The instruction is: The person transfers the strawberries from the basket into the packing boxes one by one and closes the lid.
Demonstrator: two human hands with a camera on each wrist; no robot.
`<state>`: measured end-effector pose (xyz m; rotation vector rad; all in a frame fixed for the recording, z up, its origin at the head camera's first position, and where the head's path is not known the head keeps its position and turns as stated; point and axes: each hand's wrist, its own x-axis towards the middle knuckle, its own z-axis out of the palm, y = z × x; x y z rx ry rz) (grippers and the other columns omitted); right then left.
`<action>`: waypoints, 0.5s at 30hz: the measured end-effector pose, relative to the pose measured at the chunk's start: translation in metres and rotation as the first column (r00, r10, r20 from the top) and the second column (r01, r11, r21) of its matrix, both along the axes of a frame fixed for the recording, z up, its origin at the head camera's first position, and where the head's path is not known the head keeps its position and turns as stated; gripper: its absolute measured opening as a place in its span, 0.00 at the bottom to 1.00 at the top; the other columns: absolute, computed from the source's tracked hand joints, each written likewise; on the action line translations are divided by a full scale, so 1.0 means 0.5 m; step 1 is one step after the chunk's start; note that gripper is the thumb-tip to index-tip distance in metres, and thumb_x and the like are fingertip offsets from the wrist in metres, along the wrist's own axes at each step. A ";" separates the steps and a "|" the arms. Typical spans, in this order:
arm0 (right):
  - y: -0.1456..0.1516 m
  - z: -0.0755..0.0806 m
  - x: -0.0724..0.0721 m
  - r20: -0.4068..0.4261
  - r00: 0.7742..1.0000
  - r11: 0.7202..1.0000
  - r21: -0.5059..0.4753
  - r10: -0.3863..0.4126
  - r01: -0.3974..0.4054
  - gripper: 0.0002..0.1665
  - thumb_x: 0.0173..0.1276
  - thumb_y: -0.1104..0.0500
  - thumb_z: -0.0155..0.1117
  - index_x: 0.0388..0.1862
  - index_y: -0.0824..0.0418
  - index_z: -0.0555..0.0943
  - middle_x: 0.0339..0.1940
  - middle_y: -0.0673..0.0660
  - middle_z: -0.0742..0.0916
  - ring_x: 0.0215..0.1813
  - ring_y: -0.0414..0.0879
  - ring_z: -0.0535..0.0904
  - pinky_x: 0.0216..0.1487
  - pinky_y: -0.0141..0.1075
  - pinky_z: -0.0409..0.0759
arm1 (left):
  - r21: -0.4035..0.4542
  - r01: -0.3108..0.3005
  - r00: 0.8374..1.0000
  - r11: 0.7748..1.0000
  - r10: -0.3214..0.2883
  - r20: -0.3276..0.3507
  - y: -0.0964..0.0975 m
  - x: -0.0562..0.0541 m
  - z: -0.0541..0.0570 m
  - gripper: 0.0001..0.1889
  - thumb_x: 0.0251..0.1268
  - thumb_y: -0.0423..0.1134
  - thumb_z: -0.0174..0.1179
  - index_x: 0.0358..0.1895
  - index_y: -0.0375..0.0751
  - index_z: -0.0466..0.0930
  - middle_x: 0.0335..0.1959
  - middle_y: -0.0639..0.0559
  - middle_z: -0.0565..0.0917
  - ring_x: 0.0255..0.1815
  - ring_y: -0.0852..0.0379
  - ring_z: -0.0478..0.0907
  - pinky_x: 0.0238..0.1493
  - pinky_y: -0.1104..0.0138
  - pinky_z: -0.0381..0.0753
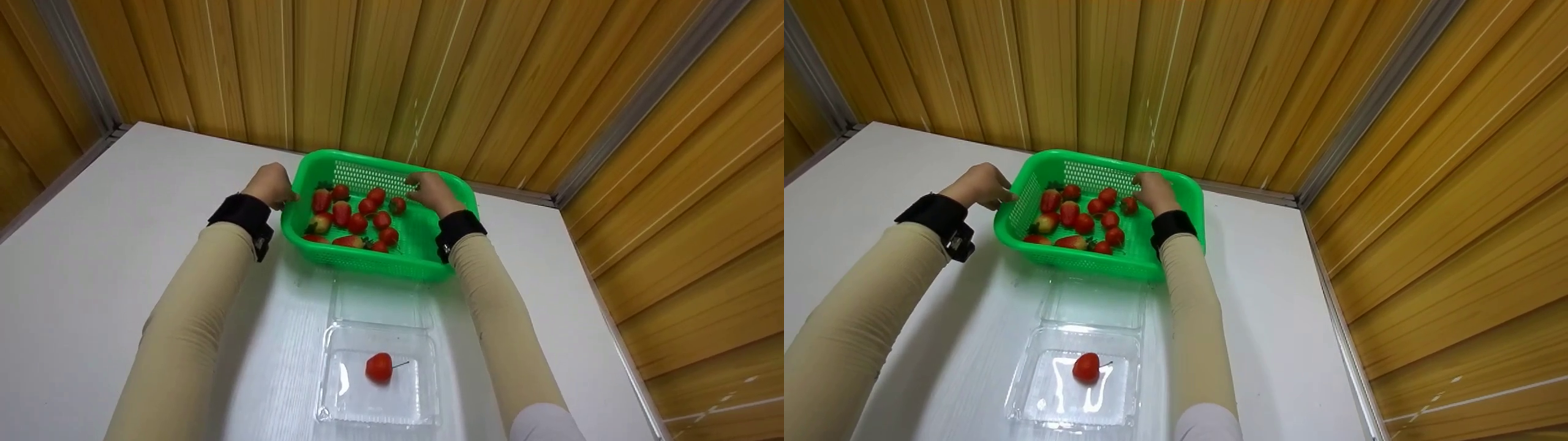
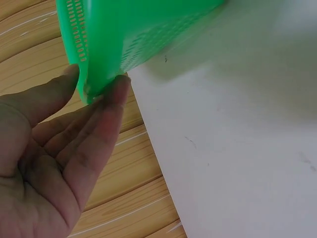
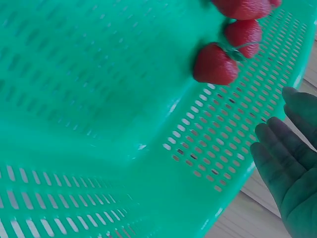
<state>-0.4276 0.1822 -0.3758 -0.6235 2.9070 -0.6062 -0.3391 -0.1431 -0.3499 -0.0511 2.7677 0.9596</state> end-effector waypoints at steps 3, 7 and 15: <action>-0.004 -0.011 0.000 0.004 1.000 1.000 0.022 -0.004 0.003 0.23 0.73 0.66 0.62 0.65 0.72 0.78 0.66 0.69 0.83 0.66 0.63 0.79 0.70 0.52 0.78 | 0.015 -0.003 1.000 1.000 0.002 0.013 0.000 -0.001 -0.007 0.14 0.67 0.28 0.65 0.47 0.15 0.81 0.49 0.23 0.85 0.18 0.62 0.77 0.20 0.76 0.81; -0.012 -0.021 -0.004 0.034 0.999 1.000 0.028 0.001 -0.001 0.23 0.73 0.67 0.62 0.65 0.71 0.78 0.66 0.69 0.83 0.68 0.63 0.78 0.71 0.52 0.77 | 0.049 -0.017 0.999 0.999 0.016 0.029 0.000 -0.005 -0.010 0.15 0.66 0.26 0.64 0.49 0.14 0.80 0.51 0.22 0.84 0.17 0.63 0.77 0.20 0.75 0.82; -0.018 -0.028 -0.011 0.077 0.997 0.996 0.090 0.000 -0.007 0.25 0.70 0.69 0.64 0.66 0.71 0.78 0.68 0.70 0.81 0.73 0.62 0.74 0.76 0.51 0.73 | 0.009 -0.017 0.997 1.000 0.016 0.077 0.010 -0.023 -0.003 0.16 0.71 0.31 0.63 0.51 0.16 0.80 0.46 0.27 0.87 0.16 0.64 0.76 0.20 0.77 0.79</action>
